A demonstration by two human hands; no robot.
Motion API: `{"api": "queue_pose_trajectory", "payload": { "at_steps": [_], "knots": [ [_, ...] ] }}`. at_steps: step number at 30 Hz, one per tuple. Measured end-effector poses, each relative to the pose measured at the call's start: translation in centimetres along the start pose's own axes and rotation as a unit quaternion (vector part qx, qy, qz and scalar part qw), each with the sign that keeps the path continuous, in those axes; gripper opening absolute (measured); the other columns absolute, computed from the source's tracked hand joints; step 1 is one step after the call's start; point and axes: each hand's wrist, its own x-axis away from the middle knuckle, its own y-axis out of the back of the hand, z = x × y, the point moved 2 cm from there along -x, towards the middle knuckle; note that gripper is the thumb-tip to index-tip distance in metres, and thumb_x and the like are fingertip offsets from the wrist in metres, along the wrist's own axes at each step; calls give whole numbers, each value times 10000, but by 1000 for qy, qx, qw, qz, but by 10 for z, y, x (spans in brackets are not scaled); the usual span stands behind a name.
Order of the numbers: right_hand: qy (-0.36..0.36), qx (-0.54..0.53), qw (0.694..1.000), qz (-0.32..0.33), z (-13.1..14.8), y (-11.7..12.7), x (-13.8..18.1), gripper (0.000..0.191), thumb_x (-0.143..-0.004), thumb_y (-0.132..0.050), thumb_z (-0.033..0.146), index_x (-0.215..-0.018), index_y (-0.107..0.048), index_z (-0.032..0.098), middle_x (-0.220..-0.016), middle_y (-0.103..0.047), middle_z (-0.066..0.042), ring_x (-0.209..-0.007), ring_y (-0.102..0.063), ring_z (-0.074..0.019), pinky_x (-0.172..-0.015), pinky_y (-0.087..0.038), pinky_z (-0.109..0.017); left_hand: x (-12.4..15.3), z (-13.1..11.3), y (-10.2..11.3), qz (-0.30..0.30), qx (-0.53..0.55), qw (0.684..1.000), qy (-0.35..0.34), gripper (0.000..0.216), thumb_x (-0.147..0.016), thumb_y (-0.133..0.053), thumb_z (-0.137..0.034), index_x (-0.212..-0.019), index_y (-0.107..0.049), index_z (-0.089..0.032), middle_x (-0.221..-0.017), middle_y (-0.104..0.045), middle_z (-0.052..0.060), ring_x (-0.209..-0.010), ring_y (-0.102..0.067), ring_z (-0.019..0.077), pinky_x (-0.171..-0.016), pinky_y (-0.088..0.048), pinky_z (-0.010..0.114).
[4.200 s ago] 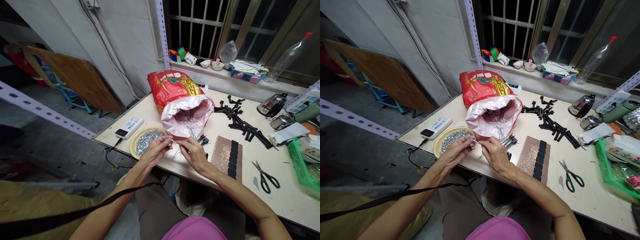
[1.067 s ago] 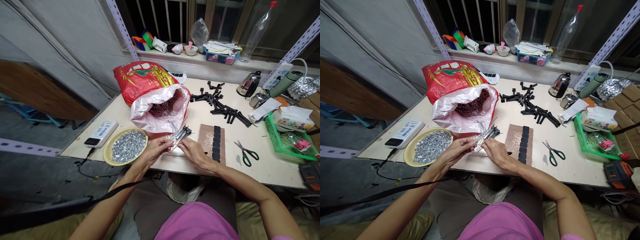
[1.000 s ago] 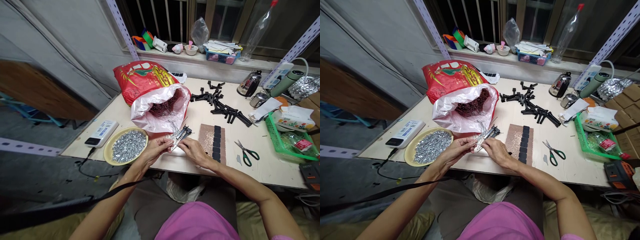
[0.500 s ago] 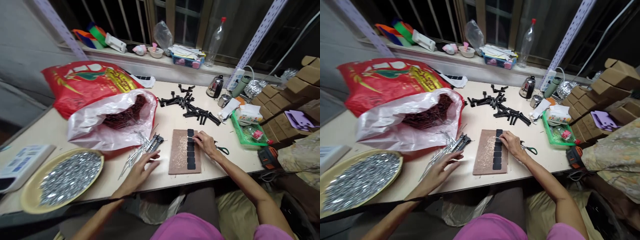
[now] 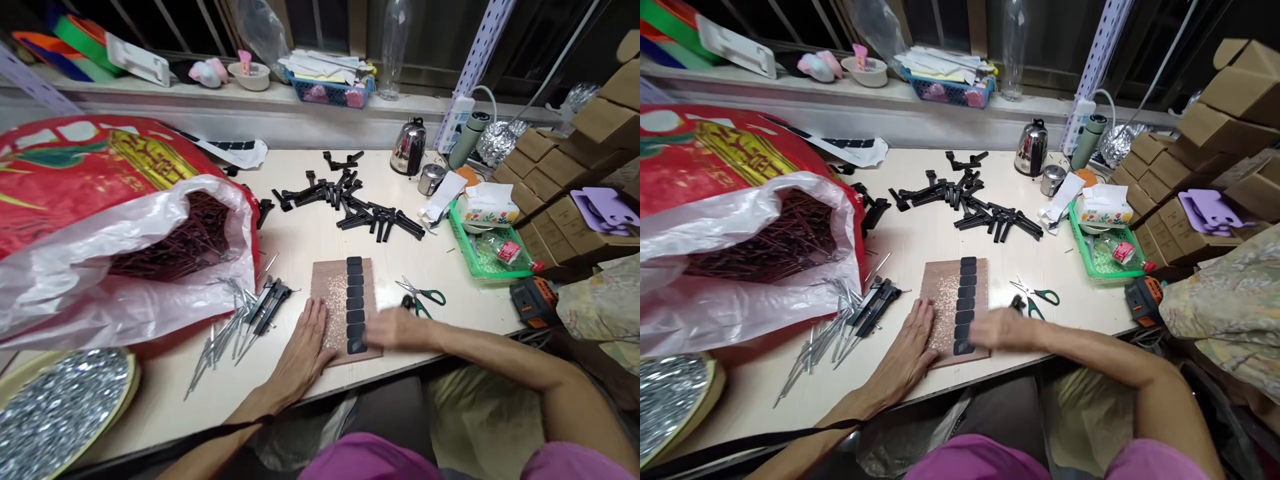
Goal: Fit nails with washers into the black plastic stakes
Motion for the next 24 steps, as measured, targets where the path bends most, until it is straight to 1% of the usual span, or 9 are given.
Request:
{"api": "queue_pose_trajectory", "payload": {
  "at_steps": [2, 5, 7, 8, 10, 12, 14, 19, 24],
  "knots": [
    [78, -9, 997, 1, 12, 2, 2, 242, -971, -415, 156, -794, -578, 177, -723, -548, 3, -707, -501, -111, -558, -379, -231, 0, -1, 0, -2, 9, 1000, -4, 737, -943, -367, -292, -1493, 108, -167, -1582, -57, 179, -1444, -44, 331, -1098, -314, 546],
    [-86, 7, 996, -10, -29, 5, -10, 267, -971, -369, 112, -826, -588, 155, -726, -557, -11, -708, -486, -118, -544, -388, -222, 0, -1, 0, 3, 5, 1000, 2, 754, -934, -389, -285, -1494, 104, -171, -1582, -40, 181, -1441, -50, 347, -1098, -296, 573],
    [-226, 22, 974, -19, -64, 5, -16, 288, -970, -368, 130, -777, -582, 141, -732, -559, -33, -724, -482, -134, -530, -393, -230, 0, -1, 0, 11, -3, 1000, 11, 779, -927, -411, -291, -1492, 113, -182, -1580, -47, 187, -1437, -66, 361, -1094, -289, 594],
    [-236, 15, 972, -16, -72, 3, -18, 279, -970, -385, 157, -774, -583, 145, -746, -563, -37, -740, -484, -142, -534, -403, -233, 0, -1, 0, 15, -7, 1000, 14, 791, -924, -420, -295, -1491, 120, -187, -1579, -54, 191, -1435, -73, 366, -1091, -291, 600],
    [-180, -16, 983, -21, -66, -1, -15, 295, -968, -365, 134, -767, -579, 164, -729, -548, -17, -729, -479, -131, -550, -416, -222, -1, -1, 0, 25, -7, 1000, 18, 805, -923, -428, -305, -1489, 133, -191, -1577, -67, 201, -1434, -74, 370, -1085, -299, 602],
    [-62, -43, 997, -11, -42, -6, -8, 331, -963, -325, 76, -768, -573, 177, -707, -534, 2, -710, -479, -119, -529, -391, -209, -1, -2, 1, 32, -3, 999, 16, 816, -924, -431, -314, -1485, 148, -192, -1575, -73, 209, -1434, -60, 371, -1085, -299, 603],
    [-13, -47, 999, -10, -22, -9, 0, 336, -970, -315, 81, -779, -573, 177, -708, -537, -2, -714, -484, -122, -514, -369, -213, -3, -3, 3, 37, 0, 999, 16, 835, -922, -440, -324, -1480, 168, -193, -1575, -70, 215, -1434, -38, 374, -1086, -289, 612],
    [-111, -18, 993, -23, -33, -15, -1, 374, -1007, -298, 234, -794, -598, 167, -735, -567, -35, -752, -489, -146, -537, -376, -237, -4, -4, 6, 47, 1, 999, 15, 821, -930, -423, -331, -1479, 168, -182, -1576, -47, 223, -1435, 0, 368, -1087, -278, 620],
    [-142, -34, 989, -35, -63, -13, -13, 366, -1004, -315, 266, -825, -618, 164, -769, -580, -48, -778, -491, -158, -563, -402, -246, -4, -4, 4, 34, 1, 999, 7, 801, -939, -406, -337, -1480, 164, -185, -1574, -69, 226, -1438, -10, 359, -1088, -281, 615]
  ]
}}
